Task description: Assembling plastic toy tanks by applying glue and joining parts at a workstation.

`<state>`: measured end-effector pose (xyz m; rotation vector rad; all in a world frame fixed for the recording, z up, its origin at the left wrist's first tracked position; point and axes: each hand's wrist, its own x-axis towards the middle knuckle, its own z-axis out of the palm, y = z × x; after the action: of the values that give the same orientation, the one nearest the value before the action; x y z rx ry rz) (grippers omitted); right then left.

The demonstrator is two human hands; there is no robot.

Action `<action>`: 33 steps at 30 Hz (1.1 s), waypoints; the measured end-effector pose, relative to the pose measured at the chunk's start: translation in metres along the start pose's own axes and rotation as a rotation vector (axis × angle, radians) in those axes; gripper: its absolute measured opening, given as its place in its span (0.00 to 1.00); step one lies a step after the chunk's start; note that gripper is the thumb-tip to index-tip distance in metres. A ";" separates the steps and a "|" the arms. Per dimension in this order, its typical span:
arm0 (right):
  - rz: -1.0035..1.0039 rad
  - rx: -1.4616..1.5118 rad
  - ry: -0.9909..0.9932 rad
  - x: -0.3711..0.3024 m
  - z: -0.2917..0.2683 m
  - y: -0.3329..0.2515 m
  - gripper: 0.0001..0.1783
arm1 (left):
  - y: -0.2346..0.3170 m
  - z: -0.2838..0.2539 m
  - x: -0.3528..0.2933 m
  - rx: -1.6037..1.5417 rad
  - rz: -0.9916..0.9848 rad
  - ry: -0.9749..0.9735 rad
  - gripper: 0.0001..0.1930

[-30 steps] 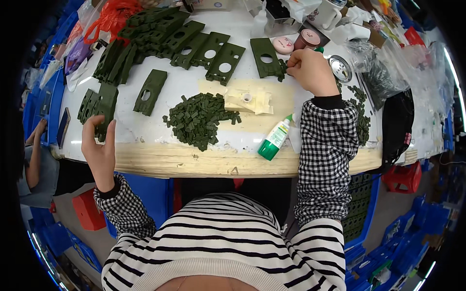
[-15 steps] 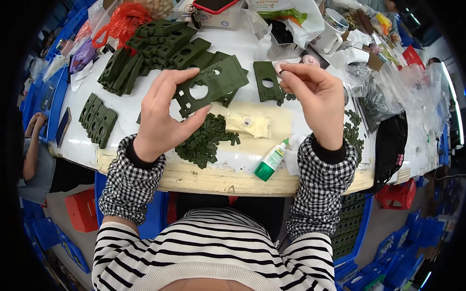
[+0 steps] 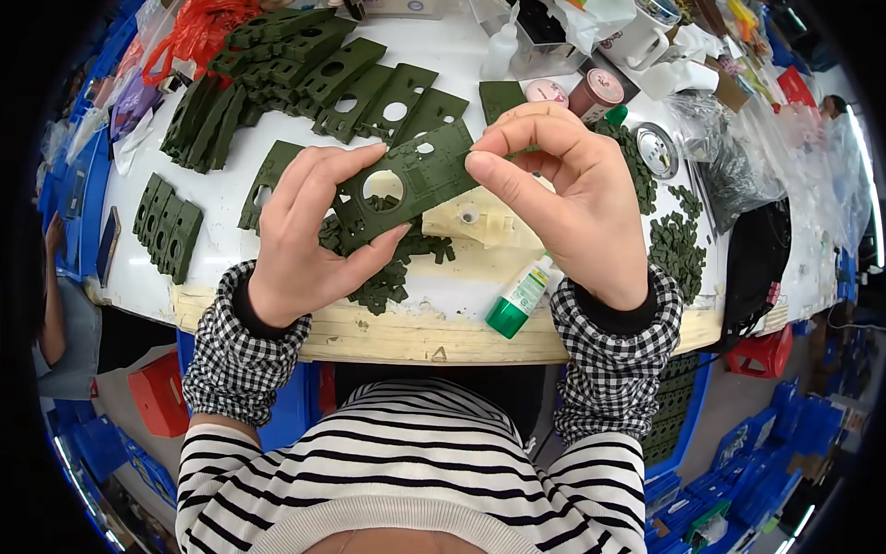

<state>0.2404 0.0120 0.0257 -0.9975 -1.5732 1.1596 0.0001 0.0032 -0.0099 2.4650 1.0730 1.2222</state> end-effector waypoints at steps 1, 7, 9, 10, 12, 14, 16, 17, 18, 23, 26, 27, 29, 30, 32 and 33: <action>-0.017 -0.030 -0.007 0.000 0.000 0.001 0.07 | 0.000 0.000 0.000 -0.002 0.006 0.001 0.30; 0.016 -0.044 -0.016 0.001 0.001 0.004 0.07 | 0.001 0.000 0.000 -0.007 0.014 -0.001 0.30; 0.014 -0.039 -0.016 0.002 0.001 0.005 0.07 | 0.001 0.000 0.000 -0.008 0.013 -0.002 0.30; 0.013 -0.037 -0.016 0.002 0.000 0.005 0.06 | 0.001 0.000 0.000 -0.010 0.014 -0.001 0.30; 0.003 -0.038 -0.002 0.002 0.001 0.006 0.07 | 0.001 0.000 -0.001 -0.009 0.014 -0.002 0.30; -0.007 -0.057 0.012 0.002 0.003 0.007 0.07 | 0.002 0.000 -0.001 -0.004 0.015 -0.004 0.30; -0.017 -0.093 0.026 0.002 0.004 0.008 0.07 | 0.002 0.002 -0.002 -0.002 0.019 -0.005 0.30; -0.021 -0.093 0.029 0.002 0.005 0.009 0.07 | 0.002 0.002 -0.002 -0.002 0.020 -0.006 0.30; -0.024 -0.093 0.031 0.002 0.007 0.010 0.07 | 0.003 0.003 -0.002 -0.002 0.025 -0.006 0.29; -0.102 -0.200 0.058 0.005 0.011 0.018 0.07 | 0.004 0.005 -0.003 0.000 0.037 -0.008 0.29; -0.142 -0.260 0.086 0.005 0.014 0.021 0.07 | 0.004 0.005 -0.003 0.015 0.053 -0.004 0.29; -0.158 -0.281 0.089 0.005 0.014 0.022 0.07 | 0.004 0.005 -0.003 0.017 0.052 -0.003 0.29; -0.188 -0.316 0.095 0.005 0.015 0.023 0.07 | 0.004 0.006 -0.004 0.021 0.049 -0.003 0.29; -0.201 -0.330 0.099 0.005 0.015 0.023 0.07 | 0.004 0.006 -0.004 0.021 0.049 -0.002 0.29; -0.211 -0.339 0.100 0.005 0.015 0.024 0.07 | 0.005 0.006 -0.003 0.021 0.051 0.001 0.30; -0.209 -0.334 0.097 0.005 0.015 0.024 0.07 | 0.005 0.006 -0.004 0.021 0.051 0.001 0.30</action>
<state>0.2268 0.0191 0.0018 -1.0548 -1.7807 0.7092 0.0059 -0.0018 -0.0140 2.5226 1.0347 1.2324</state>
